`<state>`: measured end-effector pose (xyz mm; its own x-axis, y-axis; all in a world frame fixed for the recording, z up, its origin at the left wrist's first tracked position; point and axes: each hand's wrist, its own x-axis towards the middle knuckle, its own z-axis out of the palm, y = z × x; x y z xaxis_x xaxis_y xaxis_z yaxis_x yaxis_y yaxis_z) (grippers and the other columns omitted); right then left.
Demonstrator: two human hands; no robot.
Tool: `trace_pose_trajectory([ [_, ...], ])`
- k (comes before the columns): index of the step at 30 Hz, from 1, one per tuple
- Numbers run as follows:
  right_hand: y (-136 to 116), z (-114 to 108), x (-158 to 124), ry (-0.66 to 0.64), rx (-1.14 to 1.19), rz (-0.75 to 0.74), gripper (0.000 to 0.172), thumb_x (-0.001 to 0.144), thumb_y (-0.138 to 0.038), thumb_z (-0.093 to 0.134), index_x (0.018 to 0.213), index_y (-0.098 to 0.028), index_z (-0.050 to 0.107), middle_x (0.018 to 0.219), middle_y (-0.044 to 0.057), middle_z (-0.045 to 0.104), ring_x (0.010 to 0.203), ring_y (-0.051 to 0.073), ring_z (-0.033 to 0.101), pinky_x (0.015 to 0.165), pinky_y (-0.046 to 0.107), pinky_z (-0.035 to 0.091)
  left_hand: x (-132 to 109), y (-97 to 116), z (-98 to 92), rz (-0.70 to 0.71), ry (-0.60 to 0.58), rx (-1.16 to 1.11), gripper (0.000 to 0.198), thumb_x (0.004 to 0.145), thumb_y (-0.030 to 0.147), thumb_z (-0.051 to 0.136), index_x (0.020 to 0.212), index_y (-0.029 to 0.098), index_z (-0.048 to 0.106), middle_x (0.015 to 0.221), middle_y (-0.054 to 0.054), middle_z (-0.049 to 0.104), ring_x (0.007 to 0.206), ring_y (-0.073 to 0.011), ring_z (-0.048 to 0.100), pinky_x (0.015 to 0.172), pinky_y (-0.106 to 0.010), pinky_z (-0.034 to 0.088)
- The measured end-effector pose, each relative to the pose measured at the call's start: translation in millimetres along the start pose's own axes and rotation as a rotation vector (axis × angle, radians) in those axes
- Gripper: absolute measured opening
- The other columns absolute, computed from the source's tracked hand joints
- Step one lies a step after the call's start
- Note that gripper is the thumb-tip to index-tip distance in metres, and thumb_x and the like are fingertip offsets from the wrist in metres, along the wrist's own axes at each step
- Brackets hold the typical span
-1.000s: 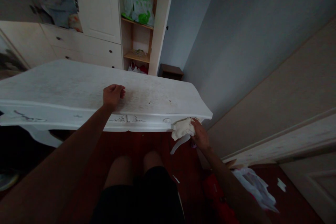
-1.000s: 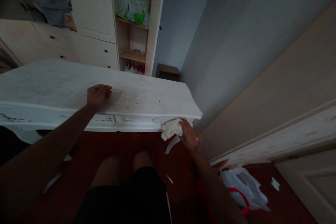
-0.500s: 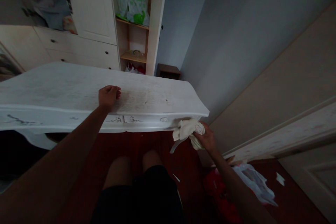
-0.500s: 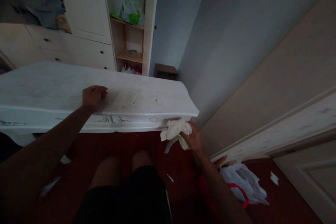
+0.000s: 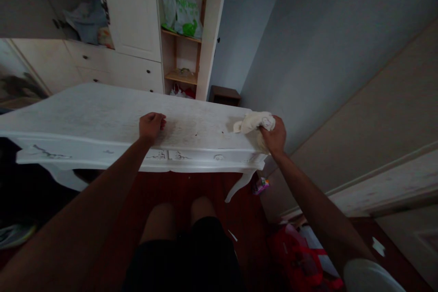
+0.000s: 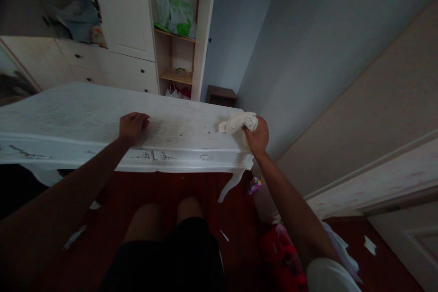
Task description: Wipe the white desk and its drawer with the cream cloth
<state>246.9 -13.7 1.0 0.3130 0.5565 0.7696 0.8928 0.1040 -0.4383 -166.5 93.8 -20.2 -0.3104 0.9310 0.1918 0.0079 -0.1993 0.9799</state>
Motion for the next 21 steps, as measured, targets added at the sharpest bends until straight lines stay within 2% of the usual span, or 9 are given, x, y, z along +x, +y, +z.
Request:
trace_pose_trajectory([
  [4, -13.5, 46.7, 2.7, -0.205, -0.14, -0.122, 0.044, 0.079, -0.031, 0.062, 0.121, -0.016, 0.057, 0.121, 0.016, 0.063, 0.112, 0.032, 0.056, 0.098, 0.047, 0.044, 0.9, -1.4, 0.0, 0.003, -0.007, 0.0, 0.011, 0.069, 0.021, 0.057, 0.063, 0.016, 0.065, 0.051, 0.002, 0.057, 0.047, -0.0101, 0.051, 0.047, -0.021, 0.042],
  [6, -20.9, 63.6, -1.3, -0.332, -0.202, -0.156, 0.044, 0.078, -0.029, 0.063, 0.12, -0.015, 0.059, 0.121, 0.017, 0.064, 0.11, 0.034, 0.057, 0.096, 0.048, 0.045, 1.5, -1.9, 0.0, 0.006, -0.009, -0.002, 0.011, 0.068, 0.021, 0.056, 0.064, 0.016, 0.065, 0.052, 0.001, 0.058, 0.047, -0.01, 0.051, 0.046, -0.02, 0.042],
  [8, -24.7, 74.6, -4.9, -0.396, -0.243, -0.173, 0.043, 0.079, -0.029, 0.063, 0.119, -0.014, 0.059, 0.121, 0.019, 0.064, 0.109, 0.036, 0.057, 0.094, 0.049, 0.045, 2.4, -2.4, 0.0, 0.009, -0.009, -0.011, 0.011, 0.068, 0.021, 0.057, 0.064, 0.016, 0.065, 0.052, 0.001, 0.058, 0.047, -0.0098, 0.051, 0.045, -0.02, 0.041],
  [11, -20.9, 79.4, -3.3, -0.42, -0.244, -0.172, 0.047, 0.08, -0.035, 0.063, 0.122, -0.014, 0.058, 0.122, 0.019, 0.064, 0.11, 0.037, 0.058, 0.095, 0.049, 0.045, 3.5, -3.1, 0.0, 0.013, -0.009, -0.035, 0.011, 0.067, 0.022, 0.057, 0.063, 0.015, 0.065, 0.051, 0.001, 0.058, 0.046, -0.0094, 0.051, 0.044, -0.02, 0.04],
  [15, -3.0, 65.6, 13.4, -0.571, -0.128, -0.216, 0.062, 0.083, -0.052, 0.06, 0.131, -0.014, 0.054, 0.135, 0.017, 0.058, 0.122, 0.032, 0.054, 0.105, 0.045, 0.042, 3.5, -2.3, -0.1, 0.018, -0.018, -0.057, 0.011, 0.067, 0.023, 0.057, 0.063, 0.015, 0.065, 0.052, 0.001, 0.058, 0.046, -0.0091, 0.051, 0.044, -0.02, 0.041],
  [16, 2.9, 59.3, 18.2, -0.563, -0.104, -0.22, 0.062, 0.085, -0.056, 0.056, 0.132, -0.014, 0.055, 0.139, 0.016, 0.056, 0.127, 0.031, 0.051, 0.107, 0.045, 0.039, 3.4, -1.9, -0.1, 0.017, -0.017, -0.061, 0.011, 0.067, 0.022, 0.057, 0.063, 0.015, 0.065, 0.052, 0.001, 0.058, 0.046, -0.009, 0.051, 0.045, -0.02, 0.041],
  [18, 16.5, 45.4, 25.2, -0.427, -0.093, -0.194, 0.058, 0.091, -0.059, 0.045, 0.127, -0.016, 0.058, 0.138, 0.014, 0.057, 0.129, 0.029, 0.049, 0.11, 0.046, 0.037, 3.1, -1.0, 0.1, 0.009, -0.015, -0.069, 0.011, 0.067, 0.022, 0.058, 0.063, 0.015, 0.064, 0.052, 0.001, 0.058, 0.046, -0.009, 0.051, 0.045, -0.02, 0.042],
  [21, 41.4, 28.0, 25.4, -0.155, -0.085, -0.031, 0.051, 0.096, -0.051, 0.032, 0.109, -0.015, 0.066, 0.113, 0.016, 0.069, 0.109, 0.027, 0.061, 0.099, 0.047, 0.043, 3.2, -0.1, 0.4, -0.008, -0.015, -0.067, 0.011, 0.067, 0.023, 0.057, 0.062, 0.016, 0.064, 0.052, 0.001, 0.058, 0.046, -0.0091, 0.051, 0.046, -0.02, 0.043],
])
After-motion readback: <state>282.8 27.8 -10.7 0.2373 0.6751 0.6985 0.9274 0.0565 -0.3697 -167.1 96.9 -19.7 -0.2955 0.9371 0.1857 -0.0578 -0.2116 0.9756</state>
